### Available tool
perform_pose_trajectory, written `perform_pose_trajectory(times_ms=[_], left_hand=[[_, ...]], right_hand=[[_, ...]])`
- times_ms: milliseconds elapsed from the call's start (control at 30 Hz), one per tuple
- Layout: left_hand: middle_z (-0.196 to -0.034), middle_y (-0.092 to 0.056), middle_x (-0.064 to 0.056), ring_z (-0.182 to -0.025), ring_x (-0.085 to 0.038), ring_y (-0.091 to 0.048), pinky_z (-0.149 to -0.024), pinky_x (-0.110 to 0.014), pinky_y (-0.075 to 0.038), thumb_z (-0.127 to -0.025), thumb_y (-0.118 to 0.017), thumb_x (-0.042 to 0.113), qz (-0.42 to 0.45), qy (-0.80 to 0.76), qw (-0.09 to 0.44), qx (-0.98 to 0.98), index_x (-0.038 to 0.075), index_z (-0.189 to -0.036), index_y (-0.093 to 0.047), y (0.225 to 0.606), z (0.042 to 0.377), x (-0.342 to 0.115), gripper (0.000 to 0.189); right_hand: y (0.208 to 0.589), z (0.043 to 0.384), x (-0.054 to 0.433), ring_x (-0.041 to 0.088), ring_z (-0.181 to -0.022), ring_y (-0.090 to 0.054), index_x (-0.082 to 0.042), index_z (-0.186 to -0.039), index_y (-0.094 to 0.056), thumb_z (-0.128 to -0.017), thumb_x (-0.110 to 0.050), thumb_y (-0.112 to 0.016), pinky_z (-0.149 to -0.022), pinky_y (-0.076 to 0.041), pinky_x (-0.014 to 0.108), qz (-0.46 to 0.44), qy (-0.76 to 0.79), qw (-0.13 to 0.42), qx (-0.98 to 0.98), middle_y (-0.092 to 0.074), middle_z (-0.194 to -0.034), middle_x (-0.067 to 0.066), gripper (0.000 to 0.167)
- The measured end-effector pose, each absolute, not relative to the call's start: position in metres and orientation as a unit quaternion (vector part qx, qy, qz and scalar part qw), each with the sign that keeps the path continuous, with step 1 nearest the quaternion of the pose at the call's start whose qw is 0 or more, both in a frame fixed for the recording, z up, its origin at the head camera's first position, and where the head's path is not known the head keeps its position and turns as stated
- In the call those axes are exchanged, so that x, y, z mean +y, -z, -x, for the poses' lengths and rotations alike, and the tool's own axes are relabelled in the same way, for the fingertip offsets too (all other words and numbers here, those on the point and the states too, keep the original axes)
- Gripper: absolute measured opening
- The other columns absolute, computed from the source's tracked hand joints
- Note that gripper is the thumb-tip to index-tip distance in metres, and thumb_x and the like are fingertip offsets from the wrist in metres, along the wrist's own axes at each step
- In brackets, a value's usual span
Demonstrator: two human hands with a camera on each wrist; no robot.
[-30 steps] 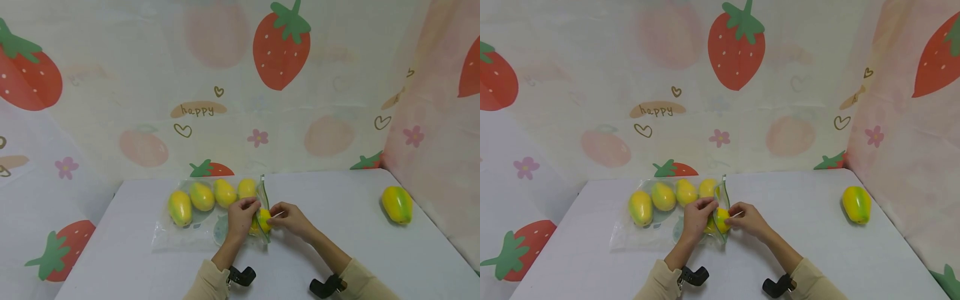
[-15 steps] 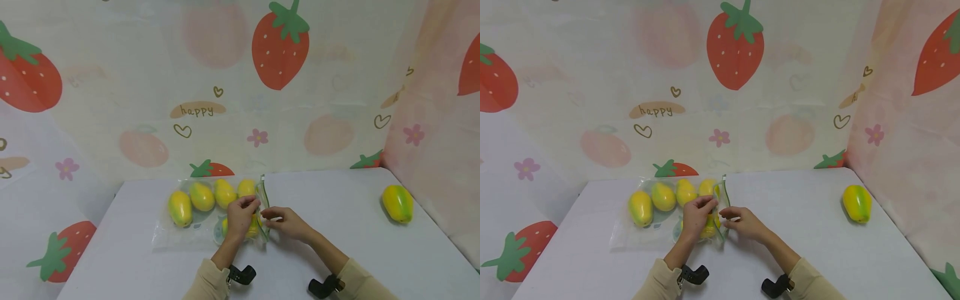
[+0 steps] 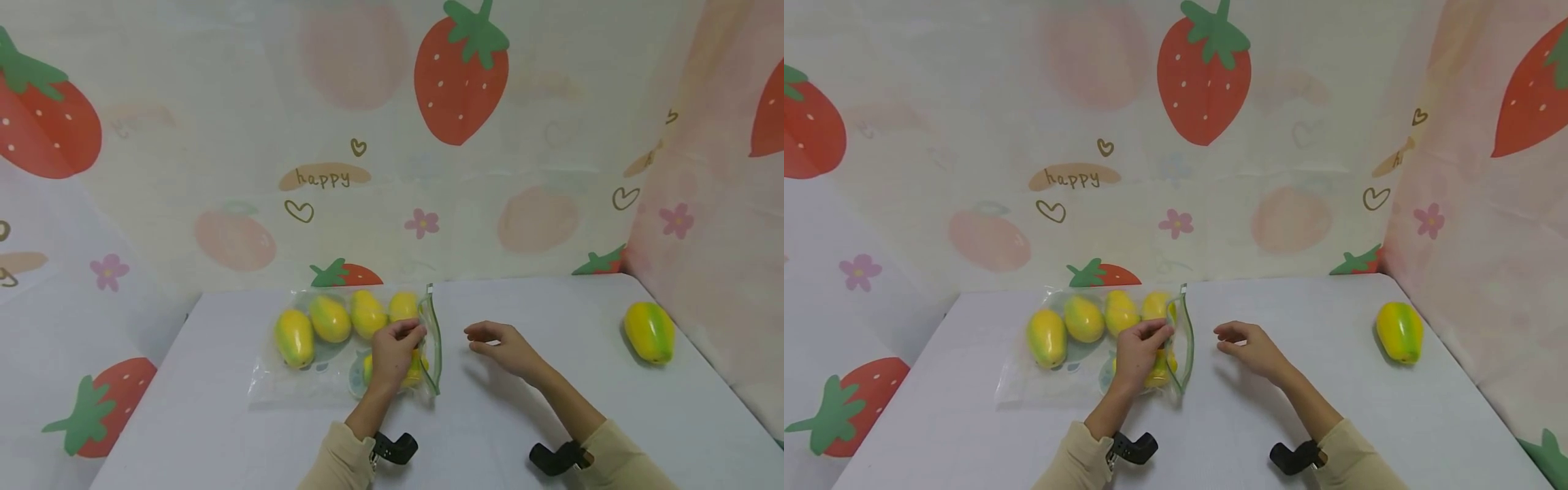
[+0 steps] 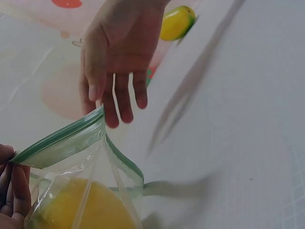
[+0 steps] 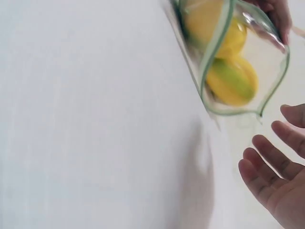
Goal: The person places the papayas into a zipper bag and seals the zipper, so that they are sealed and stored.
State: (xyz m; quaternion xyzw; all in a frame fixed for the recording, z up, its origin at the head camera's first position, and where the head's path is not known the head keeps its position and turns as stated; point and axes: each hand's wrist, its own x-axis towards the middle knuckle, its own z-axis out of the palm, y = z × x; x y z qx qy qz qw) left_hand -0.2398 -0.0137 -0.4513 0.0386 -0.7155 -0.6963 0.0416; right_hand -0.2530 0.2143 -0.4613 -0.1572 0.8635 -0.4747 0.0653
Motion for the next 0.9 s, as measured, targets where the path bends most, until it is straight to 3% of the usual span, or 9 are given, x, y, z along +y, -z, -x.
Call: perform_pose_trajectory(times_ms=[267, 500, 600, 733, 900], left_hand=[[-0.097, -0.073, -0.009, -0.078, -0.009, -0.061, -0.072, -0.016, -0.054, -0.089, -0.071, 0.019, -0.038, 0.691, 0.045, -0.720, 0.004, -0.105, -0.074, 0.452, 0.240, -0.014, 0.022], [-0.098, -0.073, -0.012, -0.076, -0.006, -0.059, -0.069, -0.015, -0.053, -0.089, -0.071, 0.017, -0.036, 0.695, 0.045, -0.717, 0.002, -0.106, -0.073, 0.452, 0.241, -0.013, 0.023], [-0.099, -0.073, -0.013, -0.076, -0.006, -0.059, -0.069, -0.015, -0.053, -0.089, -0.071, 0.018, -0.038, 0.697, 0.044, -0.715, 0.001, -0.106, -0.073, 0.451, 0.240, -0.012, 0.025], [-0.098, -0.073, -0.012, -0.077, -0.006, -0.059, -0.070, -0.015, -0.053, -0.088, -0.071, 0.017, -0.038, 0.694, 0.047, -0.717, 0.001, -0.106, -0.073, 0.451, 0.240, -0.013, 0.024], [-0.098, -0.073, -0.010, -0.078, -0.007, -0.060, -0.072, -0.016, -0.054, -0.089, -0.071, 0.020, -0.043, 0.689, 0.046, -0.722, 0.003, -0.105, -0.074, 0.451, 0.239, -0.015, 0.023]], right_hand=[[0.448, 0.256, 0.252, 0.030, -0.109, -0.061, 0.001, -0.125, -0.060, -0.096, -0.021, -0.061, -0.085, -0.052, 0.030, 0.120, 0.458, 0.028, 0.881, -0.065, -0.120, 0.022, 0.036], [0.437, 0.256, 0.285, 0.010, -0.097, -0.059, 0.001, -0.126, -0.059, -0.097, -0.024, -0.060, -0.077, -0.051, 0.017, 0.079, 0.440, -0.002, 0.895, -0.065, -0.119, 0.022, 0.039], [0.432, 0.256, 0.297, 0.016, -0.099, -0.059, 0.002, -0.128, -0.057, -0.098, -0.027, -0.058, -0.077, -0.050, 0.015, 0.065, 0.427, -0.007, 0.902, -0.064, -0.120, 0.023, 0.042], [0.425, 0.255, 0.311, 0.030, -0.105, -0.058, 0.002, -0.131, -0.054, -0.100, -0.030, -0.055, -0.081, -0.051, 0.023, 0.054, 0.408, -0.012, 0.911, -0.062, -0.123, 0.024, 0.045], [0.416, 0.255, 0.328, 0.040, -0.110, -0.057, 0.003, -0.131, -0.054, -0.100, -0.030, -0.053, -0.087, -0.054, 0.046, 0.051, 0.366, -0.030, 0.929, -0.062, -0.122, 0.027, 0.045]])
